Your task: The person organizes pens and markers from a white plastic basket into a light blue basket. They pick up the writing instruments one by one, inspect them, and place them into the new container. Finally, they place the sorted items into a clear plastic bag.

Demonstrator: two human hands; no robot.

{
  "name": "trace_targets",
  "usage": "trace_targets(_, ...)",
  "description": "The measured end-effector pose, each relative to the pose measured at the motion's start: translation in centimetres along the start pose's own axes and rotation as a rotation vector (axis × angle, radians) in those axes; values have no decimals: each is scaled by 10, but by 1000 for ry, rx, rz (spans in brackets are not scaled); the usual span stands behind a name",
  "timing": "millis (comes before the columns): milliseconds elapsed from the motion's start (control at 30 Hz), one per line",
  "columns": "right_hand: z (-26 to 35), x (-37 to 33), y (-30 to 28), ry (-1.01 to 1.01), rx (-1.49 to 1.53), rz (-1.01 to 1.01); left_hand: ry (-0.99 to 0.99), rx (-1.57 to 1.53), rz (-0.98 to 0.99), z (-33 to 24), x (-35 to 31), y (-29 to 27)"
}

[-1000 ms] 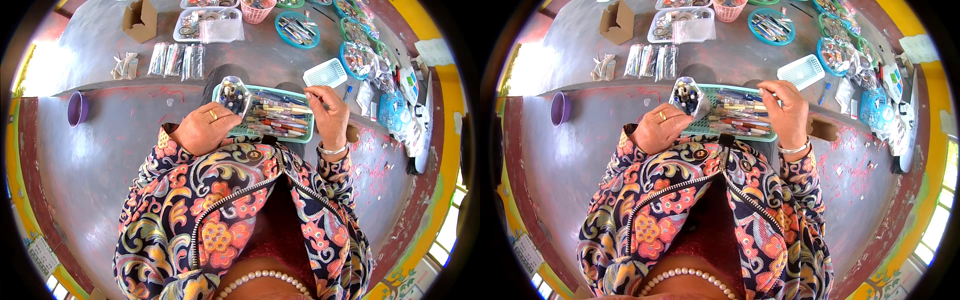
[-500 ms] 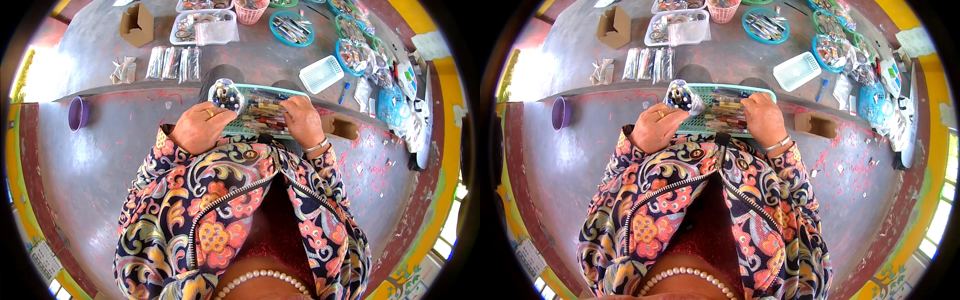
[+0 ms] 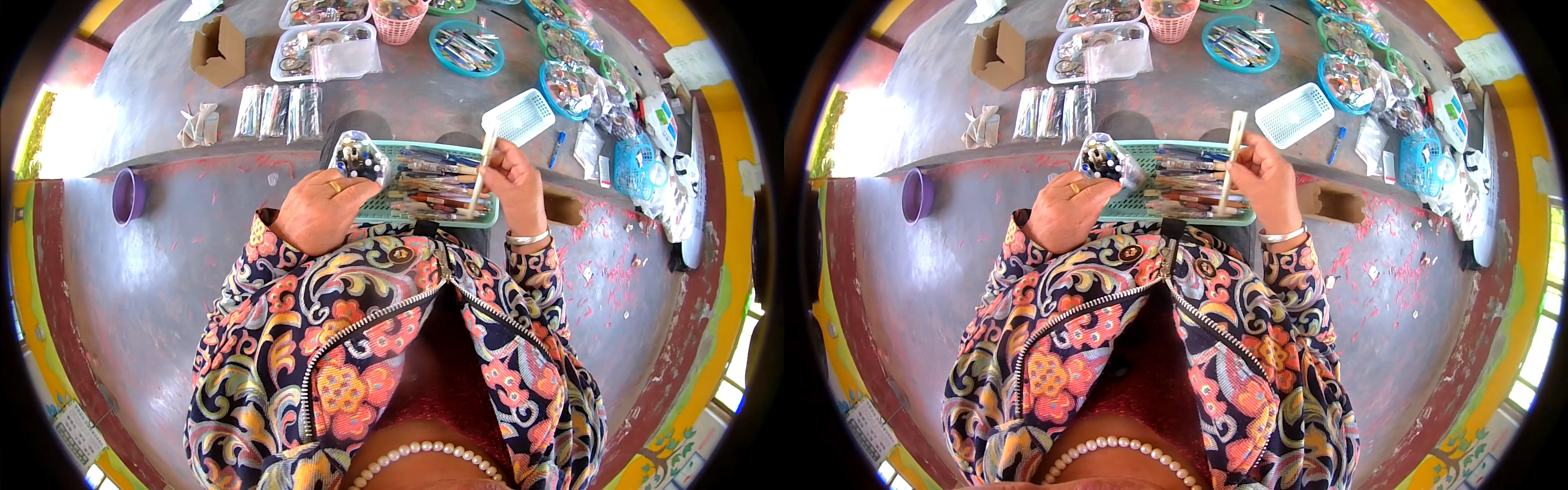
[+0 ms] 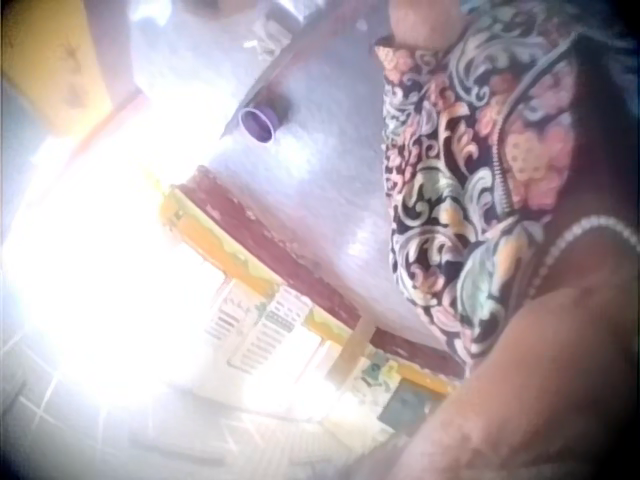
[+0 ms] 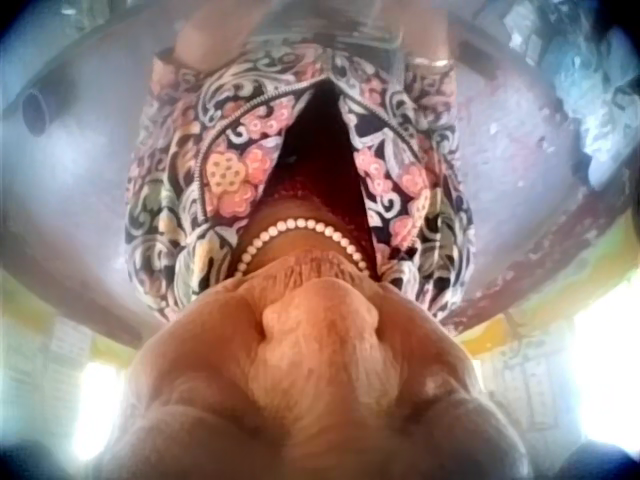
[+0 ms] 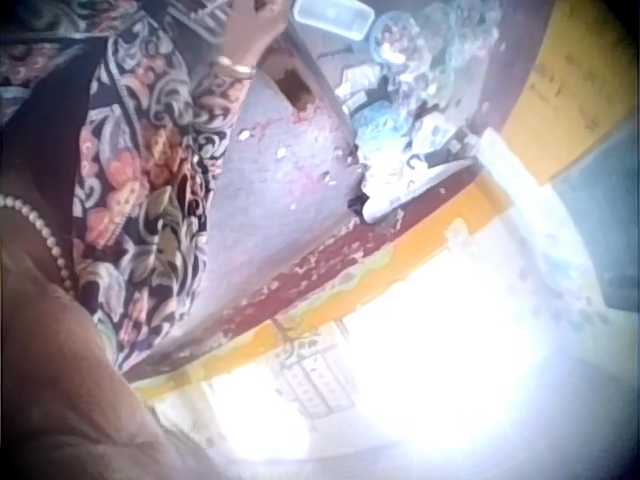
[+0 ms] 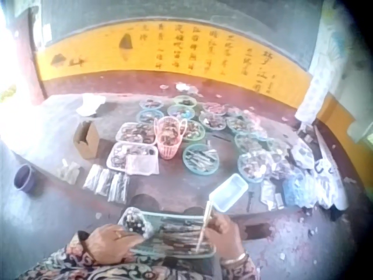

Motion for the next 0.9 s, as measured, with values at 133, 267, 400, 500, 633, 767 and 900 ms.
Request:
trace_targets(133, -4, -2, -7, -11, 697, -94, 6, 1, -30, -1, 2, 0)
trace_targets(267, -16, -2, -18, -31, 899, -137, 1, 6, 22, 1, 5, 3)
trace_targets(400, -21, 0, -18, -16, 974, -132, 6, 17, 59, 1, 5, 5)
trace_targets(500, -22, 1, -17, -17, 970, -166, 31, -25, 33, 1, 3, 4)
trace_targets(633, -9, 0, -17, -68, 804, -195, 58, -72, 16, 1, 2, 4)
trace_targets(767, 56, 7, 9, -260, 599, -113, 65, -122, -53, -4, 0, -6)
trace_targets(900, 104, 2, 42, -414, 349, -69, 77, -120, -79, -2, -3, -5)
Point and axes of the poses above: each hand's wrist, its own x-axis towards the middle knuckle, its own y-axis out of the palm, z = x × y, the point moved 10 cm from there along x, towards the middle knuckle, and after that the axes turned 6 degrees about z, right-handed, at the moved point
